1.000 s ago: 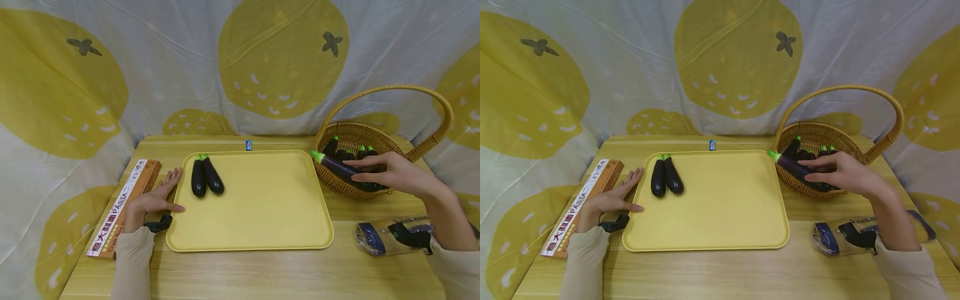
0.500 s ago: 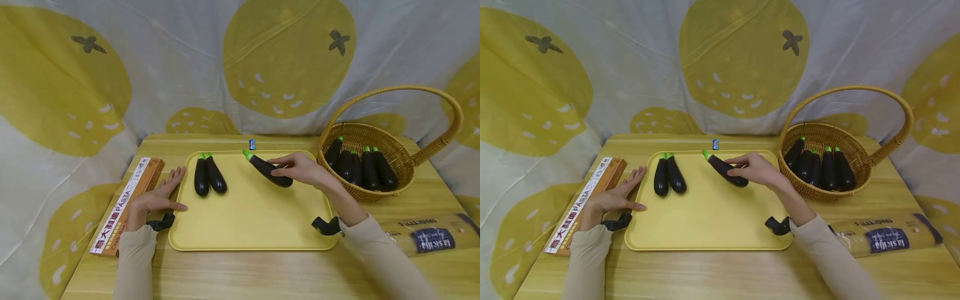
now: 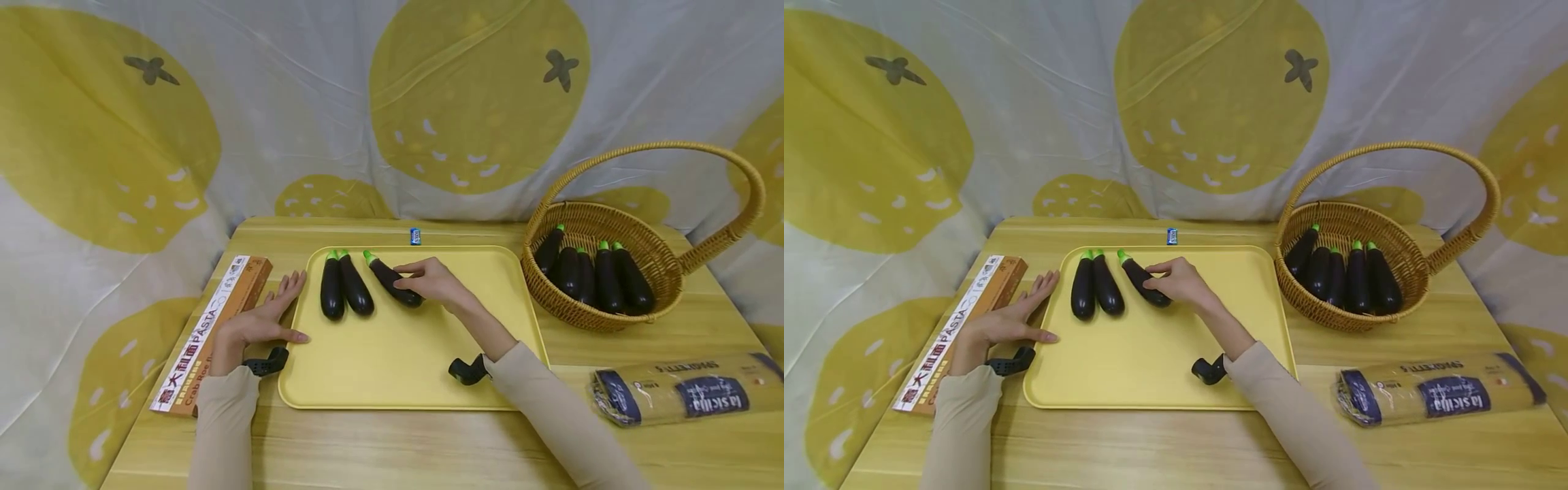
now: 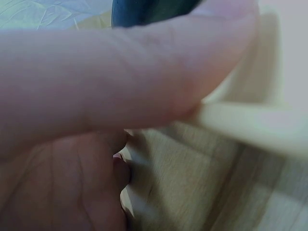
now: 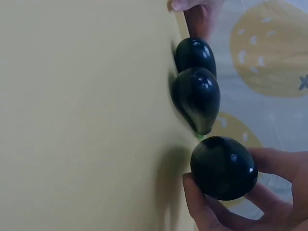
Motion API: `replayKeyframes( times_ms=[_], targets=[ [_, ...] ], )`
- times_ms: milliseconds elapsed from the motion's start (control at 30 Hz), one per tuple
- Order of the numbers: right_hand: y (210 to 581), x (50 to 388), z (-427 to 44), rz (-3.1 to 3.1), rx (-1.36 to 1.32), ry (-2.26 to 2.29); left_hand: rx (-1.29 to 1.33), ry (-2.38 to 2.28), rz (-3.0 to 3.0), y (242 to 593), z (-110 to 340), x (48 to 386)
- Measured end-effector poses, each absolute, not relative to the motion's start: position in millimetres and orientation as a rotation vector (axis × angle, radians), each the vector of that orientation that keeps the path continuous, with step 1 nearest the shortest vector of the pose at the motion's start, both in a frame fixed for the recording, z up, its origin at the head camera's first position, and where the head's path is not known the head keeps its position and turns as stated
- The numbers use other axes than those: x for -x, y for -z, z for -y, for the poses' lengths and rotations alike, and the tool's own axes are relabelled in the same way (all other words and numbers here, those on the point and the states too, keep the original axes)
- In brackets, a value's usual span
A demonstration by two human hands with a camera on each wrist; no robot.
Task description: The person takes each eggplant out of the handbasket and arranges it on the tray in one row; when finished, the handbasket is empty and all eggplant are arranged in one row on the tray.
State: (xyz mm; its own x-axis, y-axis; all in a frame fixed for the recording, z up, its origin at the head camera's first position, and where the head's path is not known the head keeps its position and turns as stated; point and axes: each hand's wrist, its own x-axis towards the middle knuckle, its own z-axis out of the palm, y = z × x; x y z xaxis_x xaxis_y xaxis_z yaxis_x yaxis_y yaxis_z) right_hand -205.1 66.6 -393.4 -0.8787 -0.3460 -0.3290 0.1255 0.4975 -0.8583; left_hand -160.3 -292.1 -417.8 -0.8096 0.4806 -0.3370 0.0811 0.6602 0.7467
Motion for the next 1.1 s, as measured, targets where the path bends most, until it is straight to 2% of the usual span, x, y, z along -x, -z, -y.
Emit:
replayKeyframes(
  times_ms=[700, 1100],
  targets=[
    [402, 203, -43, -2.388, 0.249, 1.226, -0.428, -1.037, -2.356, 419, 293, 160],
    [406, 200, -50, -2.498, 0.525, 1.168, -0.421, -1.06, -2.342, 416, 291, 160]
  ],
)
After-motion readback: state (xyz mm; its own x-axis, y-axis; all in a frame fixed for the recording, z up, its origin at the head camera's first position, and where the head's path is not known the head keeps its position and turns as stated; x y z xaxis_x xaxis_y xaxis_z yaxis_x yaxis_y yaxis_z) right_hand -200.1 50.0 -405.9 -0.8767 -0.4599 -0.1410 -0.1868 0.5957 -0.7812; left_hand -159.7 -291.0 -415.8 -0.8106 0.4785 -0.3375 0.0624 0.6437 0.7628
